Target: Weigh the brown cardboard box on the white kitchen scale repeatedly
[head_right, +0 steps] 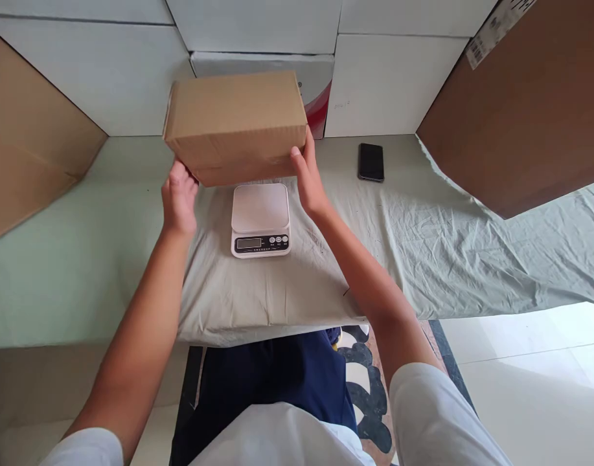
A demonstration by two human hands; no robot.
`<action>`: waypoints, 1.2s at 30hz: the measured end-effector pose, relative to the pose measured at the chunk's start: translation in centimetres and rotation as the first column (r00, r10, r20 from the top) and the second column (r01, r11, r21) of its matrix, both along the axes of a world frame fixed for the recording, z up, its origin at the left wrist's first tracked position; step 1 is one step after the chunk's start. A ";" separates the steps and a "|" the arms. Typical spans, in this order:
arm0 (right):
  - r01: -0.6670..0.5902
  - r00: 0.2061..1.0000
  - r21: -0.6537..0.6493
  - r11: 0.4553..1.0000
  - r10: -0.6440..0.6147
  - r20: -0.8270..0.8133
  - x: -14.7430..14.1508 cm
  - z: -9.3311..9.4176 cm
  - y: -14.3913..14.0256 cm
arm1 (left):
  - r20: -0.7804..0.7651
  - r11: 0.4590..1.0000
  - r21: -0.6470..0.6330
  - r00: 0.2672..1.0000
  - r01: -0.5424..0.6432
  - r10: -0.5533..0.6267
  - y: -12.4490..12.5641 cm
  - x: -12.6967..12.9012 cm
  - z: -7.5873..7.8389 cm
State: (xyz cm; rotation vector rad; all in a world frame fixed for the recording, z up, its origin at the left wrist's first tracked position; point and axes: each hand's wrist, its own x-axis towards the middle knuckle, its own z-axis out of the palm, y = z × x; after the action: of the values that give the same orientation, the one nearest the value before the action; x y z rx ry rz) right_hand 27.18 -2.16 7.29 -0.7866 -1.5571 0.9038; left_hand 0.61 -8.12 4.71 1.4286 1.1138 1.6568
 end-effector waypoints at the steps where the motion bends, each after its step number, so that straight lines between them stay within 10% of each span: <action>1: -0.003 1.000 0.008 1.000 0.003 0.003 0.2 0.1 -1.2 | -0.008 1.000 0.019 1.000 0.005 -0.005 -1.2 0.3 0.0; 10: -0.022 0.993 -0.019 1.000 0.020 -0.120 1.0 -3.8 -9.3 | 0.055 0.997 -0.011 0.995 0.083 -0.082 -7.9 2.2 -2.3; 36: -0.007 0.992 -0.104 0.995 -0.006 -0.126 1.1 -6.6 -9.4 | 0.064 0.997 -0.037 0.996 0.072 -0.069 -8.5 2.7 -3.9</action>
State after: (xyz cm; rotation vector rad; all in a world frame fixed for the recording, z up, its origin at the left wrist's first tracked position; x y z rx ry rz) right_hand 28.24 -11.51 0.70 -0.7874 -1.4090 1.0225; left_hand 3.28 -16.58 0.81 1.3666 1.0440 1.6103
